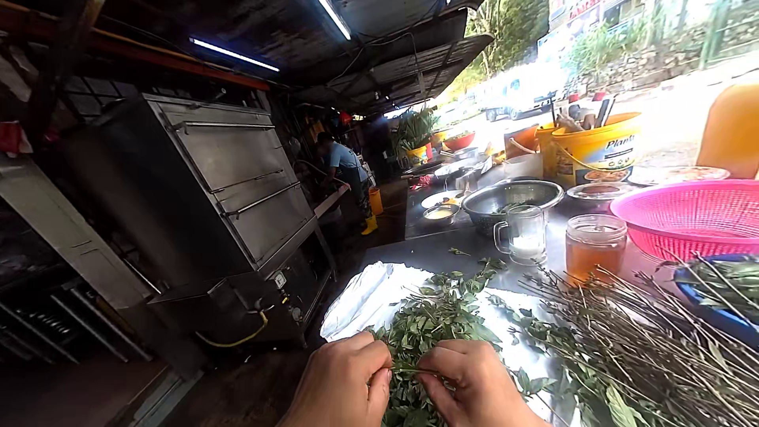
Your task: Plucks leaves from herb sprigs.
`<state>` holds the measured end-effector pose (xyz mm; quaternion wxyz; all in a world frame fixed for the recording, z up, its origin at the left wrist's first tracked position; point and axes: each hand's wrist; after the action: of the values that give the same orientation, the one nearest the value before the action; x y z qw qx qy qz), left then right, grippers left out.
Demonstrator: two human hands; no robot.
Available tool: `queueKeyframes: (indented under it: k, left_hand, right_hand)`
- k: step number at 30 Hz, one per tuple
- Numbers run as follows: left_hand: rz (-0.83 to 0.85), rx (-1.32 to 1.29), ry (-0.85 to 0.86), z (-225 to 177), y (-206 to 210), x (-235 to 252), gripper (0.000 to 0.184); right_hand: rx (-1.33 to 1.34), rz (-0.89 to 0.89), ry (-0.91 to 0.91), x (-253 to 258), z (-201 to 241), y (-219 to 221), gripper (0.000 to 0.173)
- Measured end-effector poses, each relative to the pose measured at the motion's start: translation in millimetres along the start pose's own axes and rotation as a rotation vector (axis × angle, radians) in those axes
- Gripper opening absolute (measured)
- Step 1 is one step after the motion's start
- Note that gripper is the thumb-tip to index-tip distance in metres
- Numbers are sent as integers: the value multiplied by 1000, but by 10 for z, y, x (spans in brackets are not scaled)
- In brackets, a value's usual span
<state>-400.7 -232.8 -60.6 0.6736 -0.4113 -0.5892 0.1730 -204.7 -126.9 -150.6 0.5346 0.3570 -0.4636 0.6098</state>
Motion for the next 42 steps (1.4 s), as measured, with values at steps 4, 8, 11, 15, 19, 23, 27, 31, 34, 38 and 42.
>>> queueKeyframes:
  k: [4,8,11,15,19,23,27,31,34,38,42]
  left_hand:
    - [10,7,2,-66,46,-21,15]
    - [-12,105,10,-166,127,-24,16]
    - [-261,297,20,-125,224,28,22]
    - [-470,-337,-532,108,58,145,18]
    - [-449,-1103,-959,193,-180,129,14]
    - [-215,-1182,-926,112,-189,-17,32]
    - [8,-921,-643,-56,-163,-111,23]
    - [35,-780,-398,-154,-55,-130,21]
    - [65,-859,-353,-131,26,-114,15]
    - [194,-884,-356,-151,105,-99,6]
    - [384,-1076,-498,-171,201,-111,6]
  right_hand:
    - [-55,-26,-48,-2,16,11,15]
    - [-116,9,-101,1,44,-4,19]
    - [-28,37,-63,-10,41,11,28]
    - [408,82,330,7,-23,-59,28]
    - [683,53,765,73,-33,-163,24]
    - [802,26,877,100,-22,-188,22]
    - [873,37,857,87,-26,-194,21]
    - [929,54,809,91,-15,-204,20]
    - [923,98,747,82,-17,-209,21]
    - [918,112,734,79,-24,-211,24]
    - [915,113,742,84,-15,-218,25]
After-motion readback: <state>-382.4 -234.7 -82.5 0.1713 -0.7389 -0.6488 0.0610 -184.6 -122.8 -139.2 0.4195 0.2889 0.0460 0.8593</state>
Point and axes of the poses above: each hand's wrist, its own x-axis towards the middle knuckle, its own y-axis out of the palm, z = x × y, and after that the axes turned 12 degrees about -z, right-handed
